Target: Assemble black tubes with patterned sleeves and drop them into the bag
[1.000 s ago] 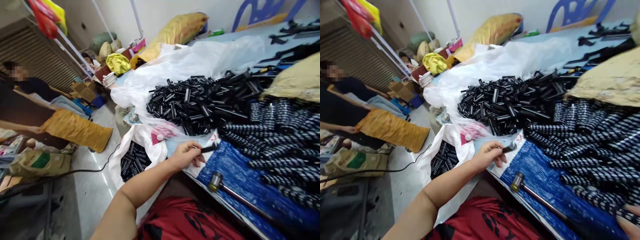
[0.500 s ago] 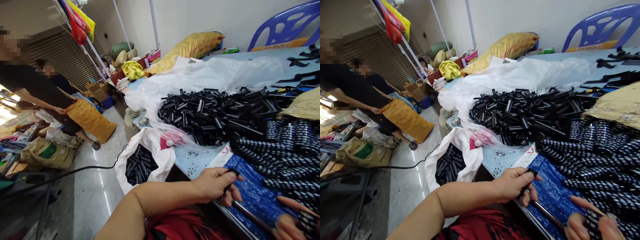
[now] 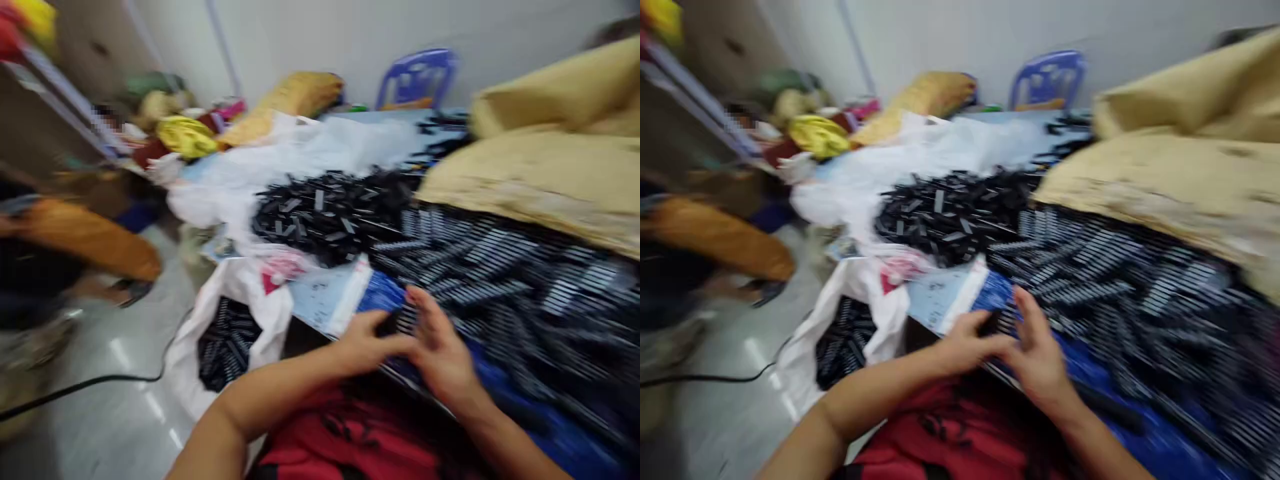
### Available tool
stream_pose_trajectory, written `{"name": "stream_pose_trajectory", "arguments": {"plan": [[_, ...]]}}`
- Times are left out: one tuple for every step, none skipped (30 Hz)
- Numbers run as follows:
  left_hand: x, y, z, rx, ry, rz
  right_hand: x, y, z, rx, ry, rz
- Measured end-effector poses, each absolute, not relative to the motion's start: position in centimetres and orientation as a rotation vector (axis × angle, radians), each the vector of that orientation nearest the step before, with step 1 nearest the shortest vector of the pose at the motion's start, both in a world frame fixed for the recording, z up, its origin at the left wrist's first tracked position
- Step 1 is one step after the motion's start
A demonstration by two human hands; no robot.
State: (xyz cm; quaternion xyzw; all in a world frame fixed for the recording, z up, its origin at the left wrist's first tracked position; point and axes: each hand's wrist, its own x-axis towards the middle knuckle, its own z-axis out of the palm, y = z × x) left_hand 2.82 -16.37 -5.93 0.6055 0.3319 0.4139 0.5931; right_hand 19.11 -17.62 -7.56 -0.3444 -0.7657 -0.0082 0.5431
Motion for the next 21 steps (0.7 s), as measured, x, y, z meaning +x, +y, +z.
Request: {"name": "stream_pose_trajectory", "arguments": {"plan": [[2.3,-16.2,-5.6,1.373,0.761,0.961,19.6,-18.0,-7.8,-0.939,-1.837,0.018],[1.7,-15.8,-5.4,1.345,0.750,0.937,20.1,-18.2,-8.0,-0.941,-1.906,-0.034],[1.3,-15.3,-5.2,1.350,0.746,0.885,20.5,-18.3,-8.2,-0.880,-1.988,-0.117],[1.0,-14.9,-5.1,1.381,0.738,0.839,20.9,-18.4,-8.3,-0.859,-2.036,-0.134],[0.8,-14.5,-5.1,1.405,0.733,0.805,21.1,-18.4,-8.3,-0.840,-2.048,-0.160],[0.8,-14.4,-5.2,1.427,0.730,0.781,21.3,-18.5,-8.3,-0.830,-2.048,-0.172],[0.9,-14.5,-5.2,1.438,0.731,0.771,21.3,-18.7,-8.2,-0.838,-2.026,-0.168],[1.1,-14.7,-5.4,1.437,0.740,0.773,21.3,-18.9,-8.2,-0.850,-1.996,-0.161],[1.4,-14.9,-5.5,1.424,0.754,0.788,21.2,-19.2,-8.2,-0.865,-1.966,-0.151],[1.7,-15.1,-5.7,1.406,0.772,0.818,21.2,-19.5,-8.2,-0.876,-1.941,-0.140],[2.1,-15.2,-5.9,1.386,0.792,0.859,21.1,-19.8,-8.2,-0.881,-1.922,-0.131],[2.5,-15.2,-6.0,1.372,0.816,0.907,21.0,-20.1,-8.3,-0.882,-1.908,-0.126],[2.9,-15.3,-6.2,1.366,0.842,0.961,20.9,-20.2,-8.4,-0.877,-1.905,-0.126],[3.2,-15.2,-6.3,1.373,0.865,1.011,20.8,-20.3,-8.4,-0.866,-1.912,-0.130],[3.5,-15.2,-6.4,1.384,0.877,1.049,20.6,-20.3,-8.4,-0.854,-1.924,-0.136],[3.7,-15.2,-6.5,1.382,0.874,1.075,20.6,-20.2,-8.5,-0.841,-1.935,-0.146],[3.9,-15.2,-6.6,1.353,0.851,1.088,20.5,-20.0,-8.5,-0.833,-1.941,-0.162],[4.0,-15.1,-6.7,1.295,0.813,1.087,20.5,-19.8,-8.5,-0.828,-1.943,-0.183],[4.0,-15.1,-6.6,1.214,0.767,1.066,20.5,-19.6,-8.6,-0.827,-1.943,-0.204],[3.9,-15.0,-6.5,1.126,0.727,1.030,20.6,-19.5,-8.6,-0.826,-1.944,-0.222],[3.7,-14.9,-6.3,1.047,0.698,0.984,20.7,-19.4,-8.7,-0.824,-1.948,-0.233]]}}
